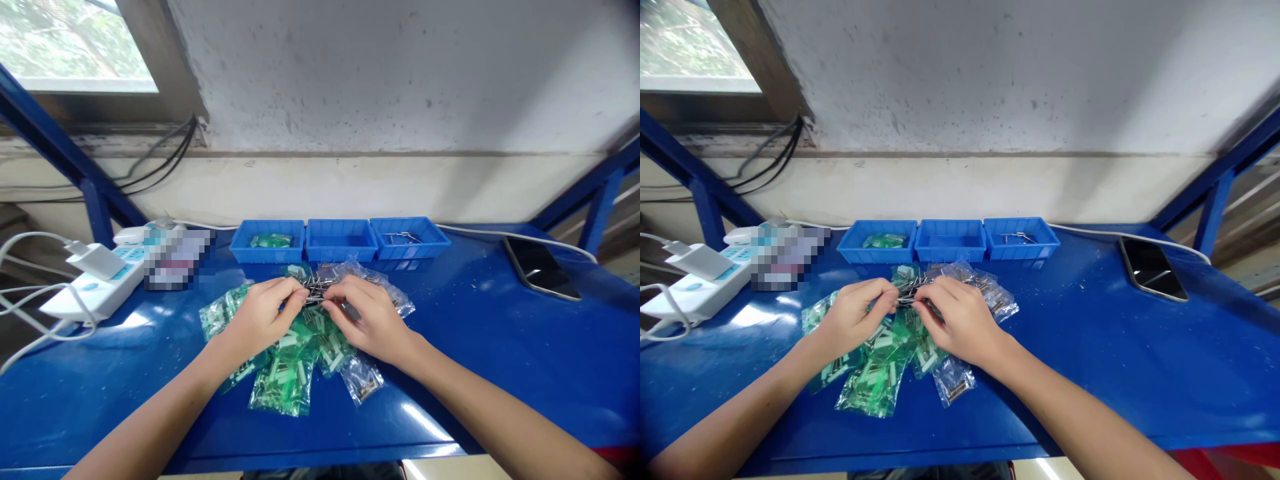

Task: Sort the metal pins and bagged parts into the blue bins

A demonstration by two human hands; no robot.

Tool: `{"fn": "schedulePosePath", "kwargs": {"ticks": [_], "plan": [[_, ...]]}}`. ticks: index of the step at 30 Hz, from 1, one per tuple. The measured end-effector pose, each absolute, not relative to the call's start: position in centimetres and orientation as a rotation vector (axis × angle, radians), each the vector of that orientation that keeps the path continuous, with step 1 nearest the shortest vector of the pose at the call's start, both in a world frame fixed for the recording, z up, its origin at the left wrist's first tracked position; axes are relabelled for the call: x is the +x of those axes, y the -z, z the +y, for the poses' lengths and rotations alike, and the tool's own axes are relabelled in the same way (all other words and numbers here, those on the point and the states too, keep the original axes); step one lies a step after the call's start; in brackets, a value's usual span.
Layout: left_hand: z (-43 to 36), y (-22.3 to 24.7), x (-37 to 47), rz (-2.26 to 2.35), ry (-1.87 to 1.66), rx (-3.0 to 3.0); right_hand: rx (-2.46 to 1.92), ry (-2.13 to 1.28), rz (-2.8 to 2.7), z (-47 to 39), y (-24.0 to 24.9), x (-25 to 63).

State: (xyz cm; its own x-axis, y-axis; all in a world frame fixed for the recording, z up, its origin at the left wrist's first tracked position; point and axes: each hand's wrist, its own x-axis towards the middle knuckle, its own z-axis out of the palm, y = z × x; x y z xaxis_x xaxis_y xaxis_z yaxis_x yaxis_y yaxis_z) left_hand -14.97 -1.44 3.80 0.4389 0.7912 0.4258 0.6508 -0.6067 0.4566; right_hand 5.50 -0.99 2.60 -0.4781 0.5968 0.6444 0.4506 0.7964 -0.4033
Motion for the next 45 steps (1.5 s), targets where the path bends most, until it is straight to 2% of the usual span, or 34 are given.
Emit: {"fn": "schedulePosePath", "kwargs": {"ticks": [8,19,25,33,36,39,42,45], "plan": [[-1.6,-3.7,-14.7,1.156,-1.051,2.453,-0.807,-0.212,-2.132,-0.9,-2.7,5.6],[-1.5,-3.9,-14.8,1.125,-0.996,2.518,-0.78,-0.232,-2.154,-1.1,-2.9,5.5],[-1.6,-3.8,-14.7,1.119,-1.132,2.5,-0.792,-0.215,-2.122,-1.0,-2.8,5.5],[-1.6,-3.8,-14.8,1.091,-1.06,2.506,-0.754,-0.215,-2.151,-1.2,-2.7,5.3],[-1.4,-4.1,-15.1,1.088,-0.959,2.505,-0.773,-0.142,-2.155,-0.7,-3.3,5.7],[-0.8,-4.7,-16.1,1.24,-0.69,2.532,-0.903,0.067,-2.04,1.1,-4.3,7.8],[-0.1,-4.6,-17.2,1.382,-0.376,2.616,-1.303,0.289,-1.731,3.9,-4.8,11.5],[0.5,-3.8,-17.8,1.425,-0.165,2.675,-1.637,0.281,-1.583,5.7,-4.4,14.5]]}}
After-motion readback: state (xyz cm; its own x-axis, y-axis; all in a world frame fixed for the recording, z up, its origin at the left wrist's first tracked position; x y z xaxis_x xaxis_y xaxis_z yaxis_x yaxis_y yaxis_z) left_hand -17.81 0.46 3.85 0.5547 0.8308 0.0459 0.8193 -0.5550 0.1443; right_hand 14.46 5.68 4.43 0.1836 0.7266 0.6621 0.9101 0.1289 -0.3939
